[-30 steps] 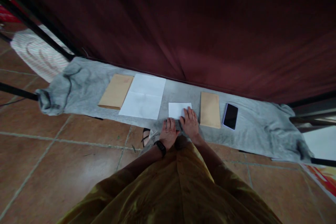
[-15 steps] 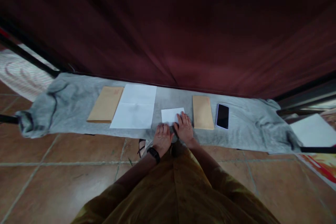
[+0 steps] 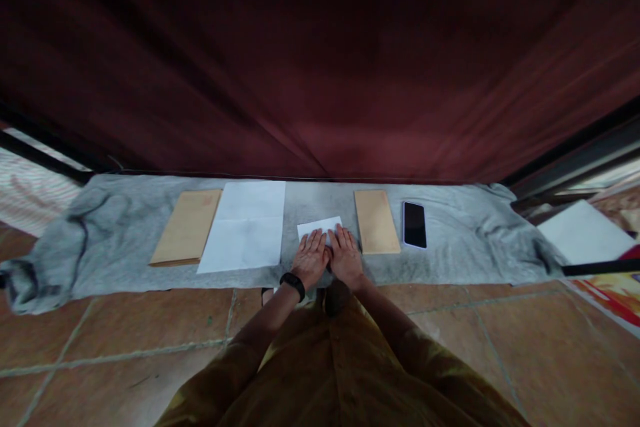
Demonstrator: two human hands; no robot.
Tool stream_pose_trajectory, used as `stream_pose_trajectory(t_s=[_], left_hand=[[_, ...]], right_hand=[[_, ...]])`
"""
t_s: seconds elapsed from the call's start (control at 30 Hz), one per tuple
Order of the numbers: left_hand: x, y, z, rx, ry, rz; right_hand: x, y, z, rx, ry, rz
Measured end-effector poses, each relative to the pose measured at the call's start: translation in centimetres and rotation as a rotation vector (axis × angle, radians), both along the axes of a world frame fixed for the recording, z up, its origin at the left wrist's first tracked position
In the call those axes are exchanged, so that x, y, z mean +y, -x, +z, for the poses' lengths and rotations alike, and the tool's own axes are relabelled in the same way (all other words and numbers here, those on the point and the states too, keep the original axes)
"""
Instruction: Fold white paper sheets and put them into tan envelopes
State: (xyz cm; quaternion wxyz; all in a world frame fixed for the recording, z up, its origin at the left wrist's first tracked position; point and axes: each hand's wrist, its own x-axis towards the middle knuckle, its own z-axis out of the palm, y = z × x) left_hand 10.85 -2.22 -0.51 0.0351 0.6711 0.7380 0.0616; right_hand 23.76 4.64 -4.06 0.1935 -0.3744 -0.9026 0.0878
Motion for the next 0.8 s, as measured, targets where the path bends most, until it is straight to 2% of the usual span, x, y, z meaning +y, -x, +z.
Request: stream_pose_trajectory(t_s=[0.3, 0.5, 0.63, 0.73, 0.8], left_hand=[[-0.7, 2.8, -1.8, 0.025, -0.051, 0.116], [-1.5, 3.7, -3.0, -0.061, -0.117, 0.176], [-2.0, 3.3, -3.2, -0.266, -0.167, 0.249], [-2.2, 2.6, -2.8, -0.525, -0.218, 0.341], [-1.9, 2.2, -2.3, -0.715, -0.249, 0.446]], right_hand=[[-0.1, 0.3, 0.1, -0.024, 0.013, -0.03], [-0.1, 0.3, 0.2, -0.015, 0.036, -0.03], [-0.1, 0.3, 0.1, 0.024, 0.051, -0.043], [0.0, 0.8, -0.1, 0.068, 0.079, -0.104], [0.1, 1.3, -0.1, 0.098, 0.108, -0.157]])
